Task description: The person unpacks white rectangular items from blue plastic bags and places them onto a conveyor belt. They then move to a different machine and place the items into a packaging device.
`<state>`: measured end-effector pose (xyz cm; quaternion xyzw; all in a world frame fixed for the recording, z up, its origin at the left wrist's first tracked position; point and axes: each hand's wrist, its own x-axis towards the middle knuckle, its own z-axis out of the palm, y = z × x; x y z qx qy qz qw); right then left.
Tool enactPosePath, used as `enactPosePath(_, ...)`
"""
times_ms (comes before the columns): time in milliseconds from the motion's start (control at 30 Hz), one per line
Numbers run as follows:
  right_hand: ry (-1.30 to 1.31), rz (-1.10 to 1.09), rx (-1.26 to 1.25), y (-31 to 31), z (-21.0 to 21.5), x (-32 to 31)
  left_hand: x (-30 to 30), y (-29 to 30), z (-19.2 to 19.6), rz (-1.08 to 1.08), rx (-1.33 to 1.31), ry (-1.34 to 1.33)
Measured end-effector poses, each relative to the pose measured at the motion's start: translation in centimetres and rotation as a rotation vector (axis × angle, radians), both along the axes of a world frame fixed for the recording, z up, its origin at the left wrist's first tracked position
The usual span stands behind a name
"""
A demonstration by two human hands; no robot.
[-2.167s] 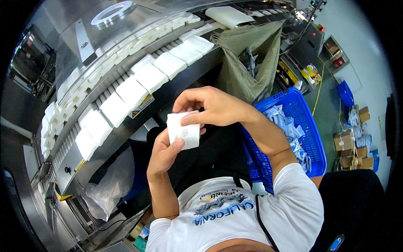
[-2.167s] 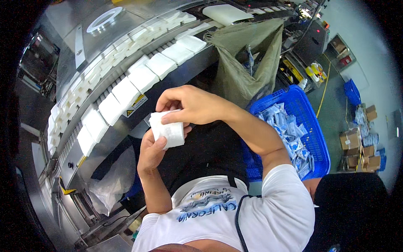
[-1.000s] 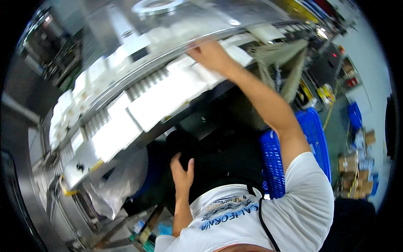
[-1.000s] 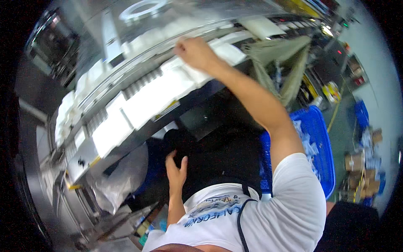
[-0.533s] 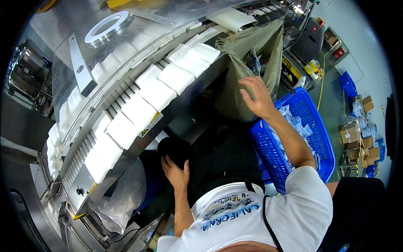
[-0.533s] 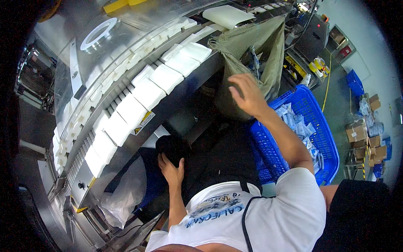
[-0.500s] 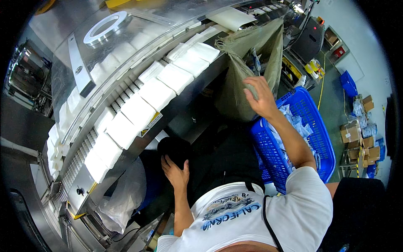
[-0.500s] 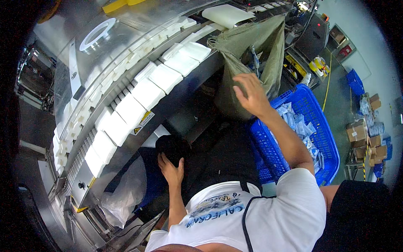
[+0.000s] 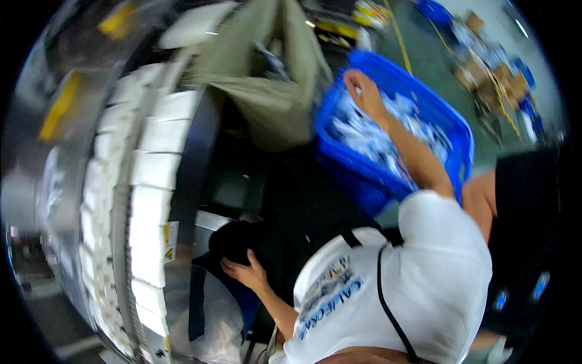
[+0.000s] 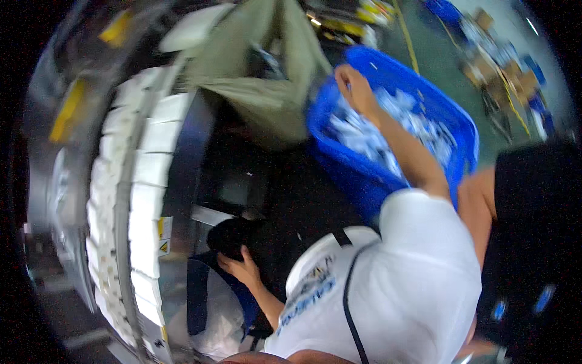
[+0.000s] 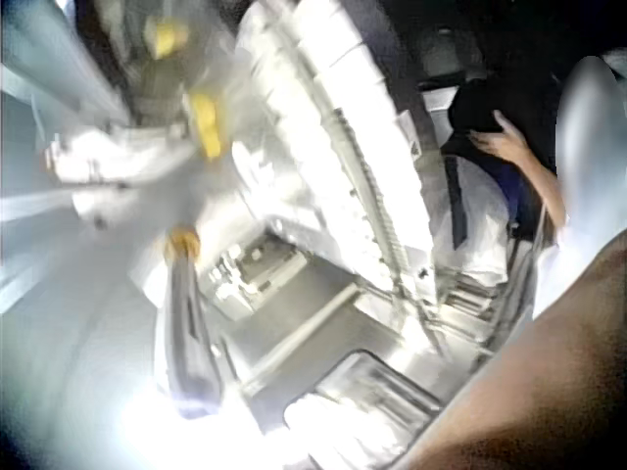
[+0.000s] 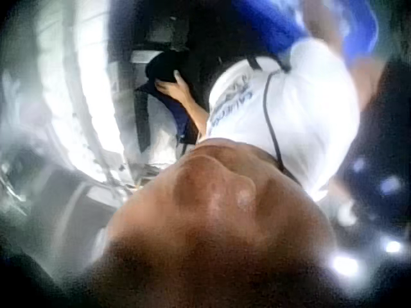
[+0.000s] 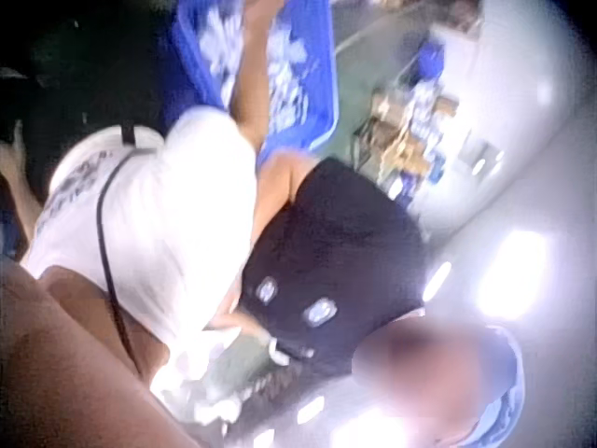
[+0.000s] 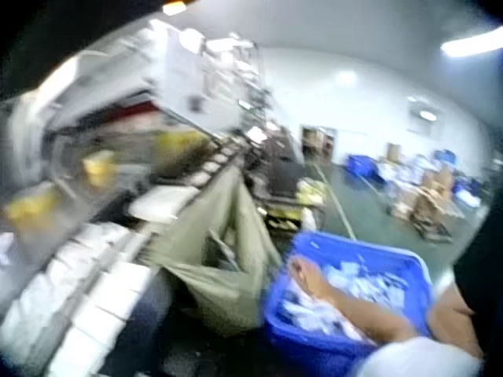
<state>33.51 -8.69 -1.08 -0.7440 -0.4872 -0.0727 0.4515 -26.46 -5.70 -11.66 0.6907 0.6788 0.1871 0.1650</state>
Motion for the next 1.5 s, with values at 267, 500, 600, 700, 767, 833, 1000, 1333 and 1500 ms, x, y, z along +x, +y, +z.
enactPosePath(267, 0.352, 0.076, -0.835, -19.2, -13.2, 12.9, -0.1, 0.0, -1.7, -0.082, -0.021, 0.08)
enactPosePath(500, -0.021, -0.288, -1.273, -17.4, -14.0, 8.5, -0.5, -0.5, -1.7, -0.064, -0.037, 0.159)
enactPosePath(600, 0.017, -0.335, -1.451, -23.4, -14.3, 9.1, 1.8, 0.7, -0.4, -0.099, -0.047, 0.147)
enactPosePath(700, 0.053, -0.254, -1.359, -26.9, -15.9, 11.1, 1.1, 1.0, -1.2, -0.081, -0.096, 0.133)
enactPosePath(767, 0.109, -0.173, -1.106, -28.1, -15.7, 11.9, 0.8, 1.0, -1.8, -0.093, -0.047, 0.16)
enactPosePath(833, 0.255, -0.217, -0.726, -29.4, -15.6, 12.4, 0.8, 1.1, -2.0, -0.091, -0.085, 0.169)
enactPosePath(1000, 0.446, -0.198, -0.354, -27.6, -10.7, 11.8, 2.0, 2.6, -1.3, -0.153, 0.034, 0.261)
enactPosePath(1333, 0.428, 0.236, -0.458, -14.2, 2.4, 0.3, 25.5, 2.1, 19.5, -0.984, 0.196, -0.722)
enactPosePath(1500, 0.204, 0.821, -0.381, -8.7, 8.6, -6.2, 27.1, 3.6, 27.5, -1.317, 0.463, -0.786)
